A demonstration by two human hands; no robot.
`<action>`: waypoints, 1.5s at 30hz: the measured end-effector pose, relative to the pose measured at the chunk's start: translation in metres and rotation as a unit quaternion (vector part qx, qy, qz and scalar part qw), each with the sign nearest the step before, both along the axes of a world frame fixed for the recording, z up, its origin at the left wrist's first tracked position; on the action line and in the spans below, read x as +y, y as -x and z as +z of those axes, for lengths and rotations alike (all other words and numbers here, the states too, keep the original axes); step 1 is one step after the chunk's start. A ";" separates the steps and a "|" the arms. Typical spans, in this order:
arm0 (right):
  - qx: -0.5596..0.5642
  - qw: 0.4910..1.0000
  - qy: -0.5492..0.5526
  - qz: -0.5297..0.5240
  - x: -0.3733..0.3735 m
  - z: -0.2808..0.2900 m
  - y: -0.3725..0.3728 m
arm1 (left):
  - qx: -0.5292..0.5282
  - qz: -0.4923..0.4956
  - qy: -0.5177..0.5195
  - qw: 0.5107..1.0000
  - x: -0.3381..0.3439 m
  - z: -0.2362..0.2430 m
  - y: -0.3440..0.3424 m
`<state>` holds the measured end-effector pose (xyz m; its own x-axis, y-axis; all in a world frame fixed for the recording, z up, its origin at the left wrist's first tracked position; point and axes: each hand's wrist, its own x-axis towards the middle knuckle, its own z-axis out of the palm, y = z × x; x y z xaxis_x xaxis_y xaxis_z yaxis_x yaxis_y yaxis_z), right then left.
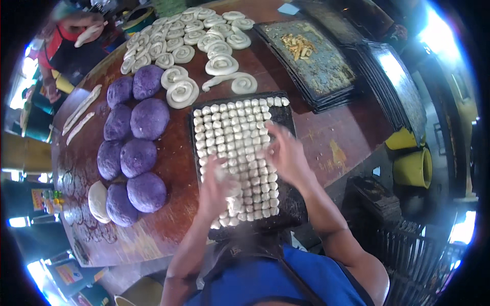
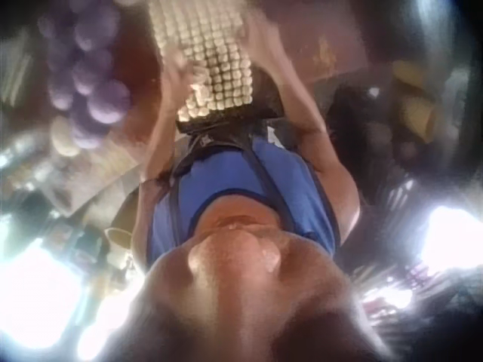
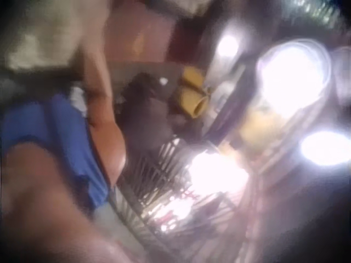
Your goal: The person pinches pieces of dough, rolls them into balls by hand, and places them onto a baking tray.
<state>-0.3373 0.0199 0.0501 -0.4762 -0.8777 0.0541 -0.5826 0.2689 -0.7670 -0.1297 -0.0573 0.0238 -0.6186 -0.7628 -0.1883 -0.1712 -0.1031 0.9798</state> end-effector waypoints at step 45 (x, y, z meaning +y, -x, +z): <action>0.077 0.993 0.073 -0.056 0.079 0.031 -0.134 | 0.156 -0.242 -0.159 0.944 0.046 -0.033 -0.008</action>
